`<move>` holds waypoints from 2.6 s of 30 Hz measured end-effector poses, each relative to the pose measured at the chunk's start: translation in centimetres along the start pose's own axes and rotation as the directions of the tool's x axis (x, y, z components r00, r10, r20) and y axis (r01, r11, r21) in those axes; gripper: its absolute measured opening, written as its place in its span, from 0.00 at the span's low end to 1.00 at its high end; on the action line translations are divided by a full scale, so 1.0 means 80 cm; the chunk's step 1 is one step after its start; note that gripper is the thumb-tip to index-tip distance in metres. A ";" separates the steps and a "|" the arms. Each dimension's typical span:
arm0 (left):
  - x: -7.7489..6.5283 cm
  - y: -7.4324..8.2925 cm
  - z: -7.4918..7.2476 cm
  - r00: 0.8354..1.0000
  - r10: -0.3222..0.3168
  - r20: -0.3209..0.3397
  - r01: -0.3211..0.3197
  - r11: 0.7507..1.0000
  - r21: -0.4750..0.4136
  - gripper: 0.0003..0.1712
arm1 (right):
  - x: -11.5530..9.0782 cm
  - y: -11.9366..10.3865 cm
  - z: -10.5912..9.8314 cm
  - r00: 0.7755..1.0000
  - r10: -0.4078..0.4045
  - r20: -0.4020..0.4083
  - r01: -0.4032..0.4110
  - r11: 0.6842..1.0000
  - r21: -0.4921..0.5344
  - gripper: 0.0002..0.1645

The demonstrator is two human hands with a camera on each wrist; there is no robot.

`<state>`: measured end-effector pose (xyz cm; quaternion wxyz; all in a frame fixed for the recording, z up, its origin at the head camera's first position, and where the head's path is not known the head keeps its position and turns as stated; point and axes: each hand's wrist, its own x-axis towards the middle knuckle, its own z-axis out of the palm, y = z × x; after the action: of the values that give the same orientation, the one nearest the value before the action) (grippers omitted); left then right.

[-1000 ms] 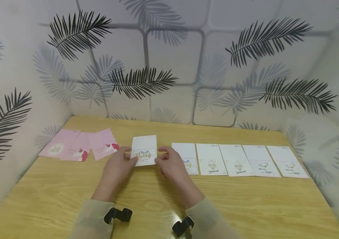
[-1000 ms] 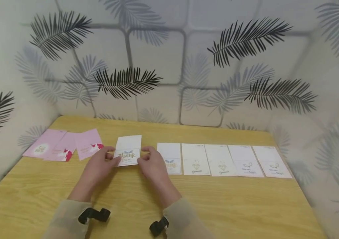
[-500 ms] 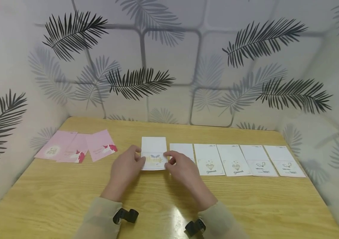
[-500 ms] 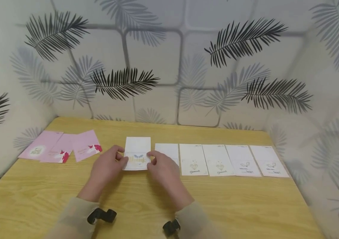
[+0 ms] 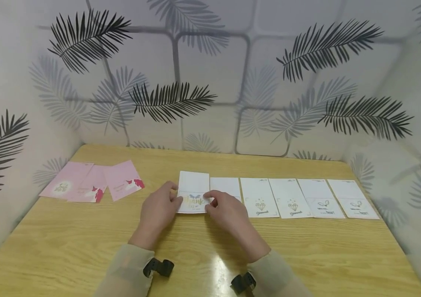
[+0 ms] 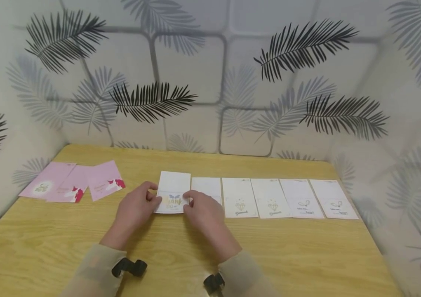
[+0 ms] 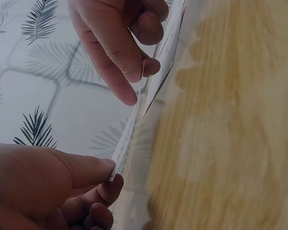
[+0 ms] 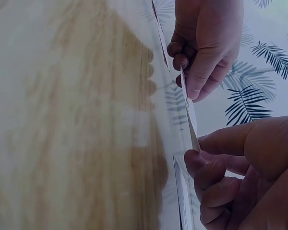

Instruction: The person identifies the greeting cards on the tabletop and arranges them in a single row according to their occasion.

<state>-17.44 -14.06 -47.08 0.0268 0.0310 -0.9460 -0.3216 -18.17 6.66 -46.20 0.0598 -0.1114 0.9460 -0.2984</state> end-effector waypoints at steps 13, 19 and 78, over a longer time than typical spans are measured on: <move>0.001 -0.003 0.006 1.000 0.015 0.001 -0.015 0.999 0.034 0.18 | -0.001 0.000 0.004 0.999 -0.027 0.023 0.028 0.998 -0.058 0.18; 0.003 -0.002 0.009 1.000 0.003 0.019 -0.004 0.995 0.098 0.18 | -0.002 0.001 0.003 0.999 -0.038 0.031 0.040 0.997 -0.065 0.17; -0.013 -0.002 -0.019 0.999 0.039 -0.034 -0.033 0.987 0.156 0.22 | 0.003 -0.016 -0.002 0.998 -0.058 0.002 0.057 0.997 0.057 0.20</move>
<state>-16.32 -15.04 -46.05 0.0473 0.0220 -0.9679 -0.2457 -18.23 5.70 -45.34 0.0562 -0.1375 0.9335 -0.3265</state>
